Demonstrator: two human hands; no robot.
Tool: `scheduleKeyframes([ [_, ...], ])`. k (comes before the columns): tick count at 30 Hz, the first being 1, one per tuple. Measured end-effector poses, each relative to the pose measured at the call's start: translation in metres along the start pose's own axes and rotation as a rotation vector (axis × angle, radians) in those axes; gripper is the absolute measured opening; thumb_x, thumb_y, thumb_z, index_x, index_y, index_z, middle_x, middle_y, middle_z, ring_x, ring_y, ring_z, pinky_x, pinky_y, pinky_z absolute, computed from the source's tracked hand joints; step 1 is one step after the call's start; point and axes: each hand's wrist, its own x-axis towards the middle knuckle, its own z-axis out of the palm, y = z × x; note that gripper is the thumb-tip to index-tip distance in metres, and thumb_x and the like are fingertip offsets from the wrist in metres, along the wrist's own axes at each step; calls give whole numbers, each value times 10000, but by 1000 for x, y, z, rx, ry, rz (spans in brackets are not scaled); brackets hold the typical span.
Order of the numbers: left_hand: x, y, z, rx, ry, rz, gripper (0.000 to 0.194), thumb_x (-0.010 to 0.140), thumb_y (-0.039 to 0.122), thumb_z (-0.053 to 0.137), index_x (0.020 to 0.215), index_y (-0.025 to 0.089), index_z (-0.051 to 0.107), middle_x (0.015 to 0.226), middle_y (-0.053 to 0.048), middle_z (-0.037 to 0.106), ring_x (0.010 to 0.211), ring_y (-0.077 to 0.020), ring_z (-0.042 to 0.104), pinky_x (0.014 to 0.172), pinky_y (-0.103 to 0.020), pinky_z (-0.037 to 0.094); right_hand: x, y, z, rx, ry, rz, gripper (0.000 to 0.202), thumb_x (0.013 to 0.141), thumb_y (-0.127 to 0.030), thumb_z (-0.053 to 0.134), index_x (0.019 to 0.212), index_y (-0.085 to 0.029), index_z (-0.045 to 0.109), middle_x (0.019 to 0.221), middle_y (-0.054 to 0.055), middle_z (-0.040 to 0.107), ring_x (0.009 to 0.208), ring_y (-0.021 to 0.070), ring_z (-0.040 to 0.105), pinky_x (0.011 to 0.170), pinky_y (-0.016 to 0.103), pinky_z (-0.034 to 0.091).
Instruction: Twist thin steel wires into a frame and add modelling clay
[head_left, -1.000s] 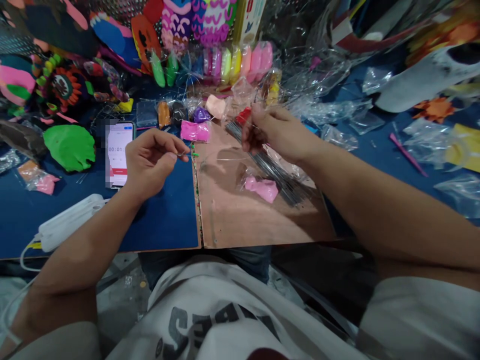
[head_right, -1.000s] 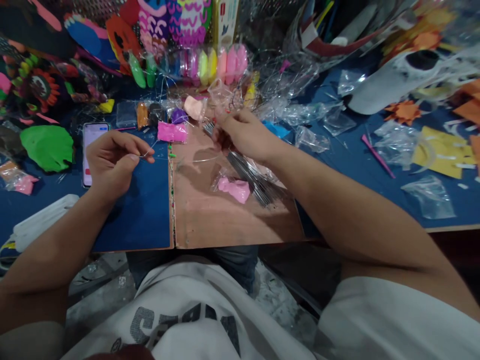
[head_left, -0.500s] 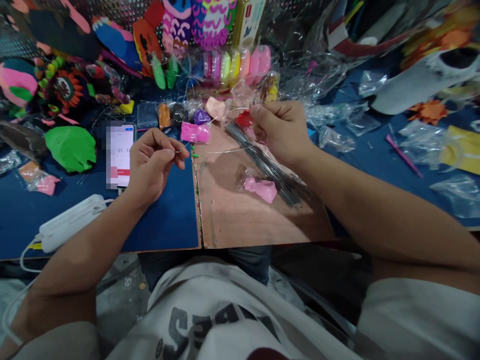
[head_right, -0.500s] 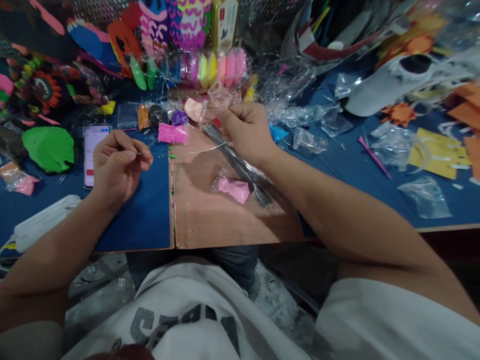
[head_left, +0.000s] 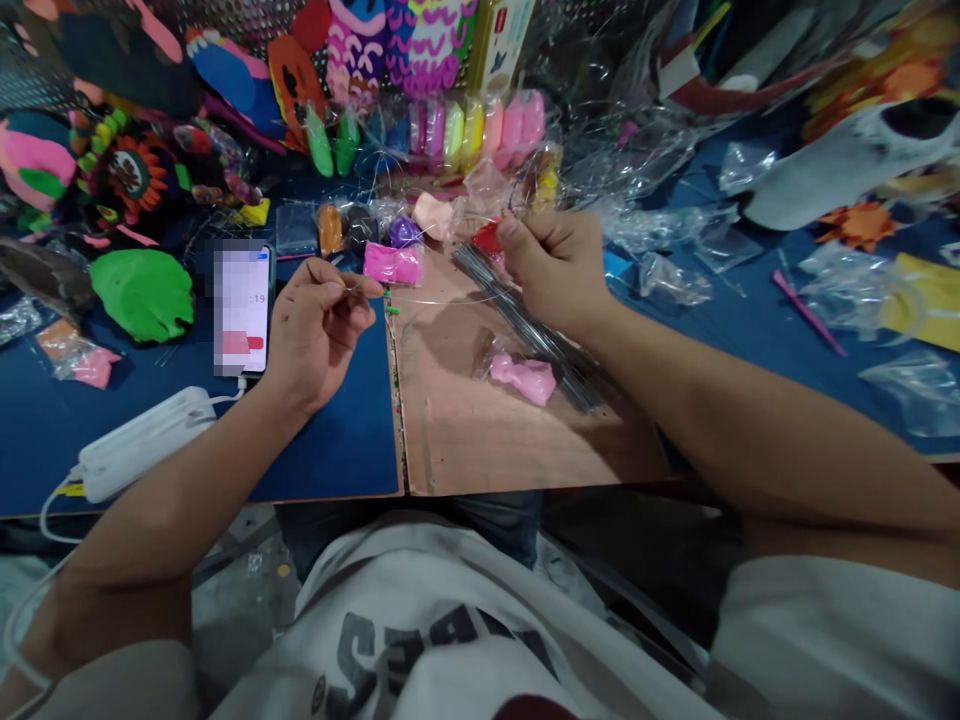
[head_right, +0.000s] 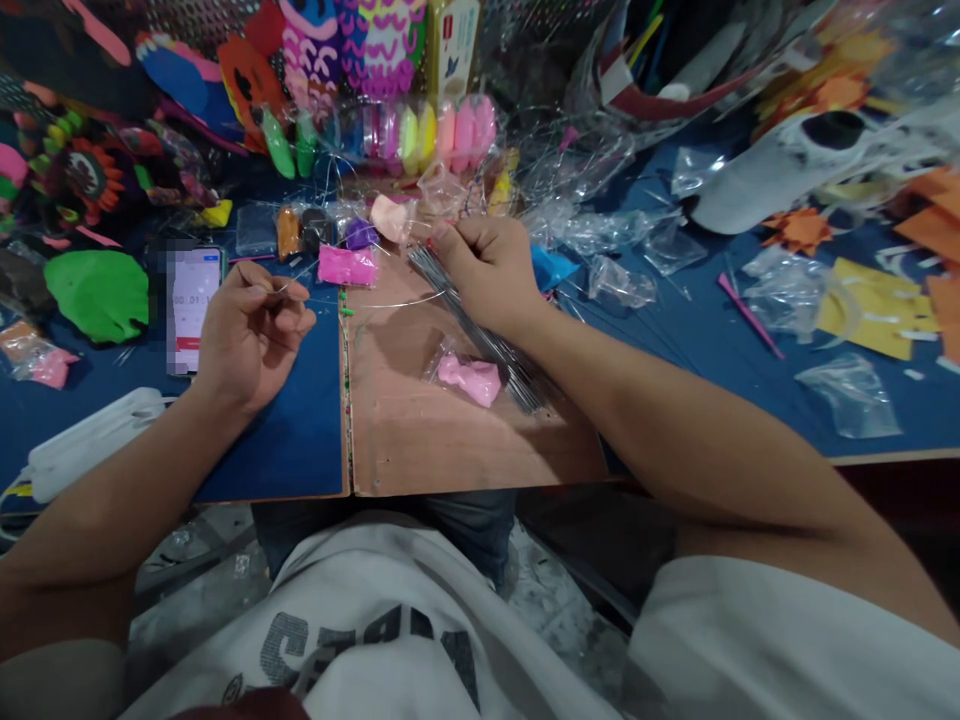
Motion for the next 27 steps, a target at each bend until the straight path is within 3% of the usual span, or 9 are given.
scheduleKeyframes([
  [6, -3, 12, 8, -140, 105, -89, 360, 919, 303, 802, 774, 238, 479, 732, 20, 717, 534, -81, 542, 555, -231, 516, -3, 3, 5, 70, -65, -57, 812, 1013, -909, 548, 566, -258, 358, 532, -22, 348, 525, 133, 304, 570, 358, 204],
  [11, -7, 27, 15, -317, 129, -149, 199, 882, 103, 660, 758, 212, 550, 694, 14, 709, 504, -51, 489, 538, -170, 459, -3, 4, 8, 139, -54, -75, 820, 1001, -912, 569, 553, -244, 410, 518, -32, 360, 493, 121, 323, 545, 356, 204],
  [16, -5, 34, 17, -275, 210, -178, 299, 948, 167, 697, 733, 227, 499, 663, 45, 664, 471, -57, 436, 517, -191, 458, -5, -1, 10, 157, 3, -105, 798, 1026, -867, 588, 554, -245, 422, 529, -32, 359, 497, 122, 332, 543, 356, 213],
  [20, -3, 36, 14, -262, 210, -154, 311, 952, 209, 726, 741, 235, 499, 682, 49, 671, 478, -64, 465, 535, -215, 483, -9, -5, 11, 154, 40, -133, 776, 1048, -836, 584, 568, -243, 446, 541, -23, 402, 516, 128, 365, 553, 357, 254],
  [27, 0, 32, 5, -266, 258, -184, 246, 962, 294, 732, 804, 259, 547, 734, 26, 717, 723, -144, 727, 698, -254, 621, -16, -13, 17, 222, -7, -149, 733, 1068, -785, 612, 589, -238, 526, 551, -11, 502, 523, 125, 429, 572, 356, 319],
])
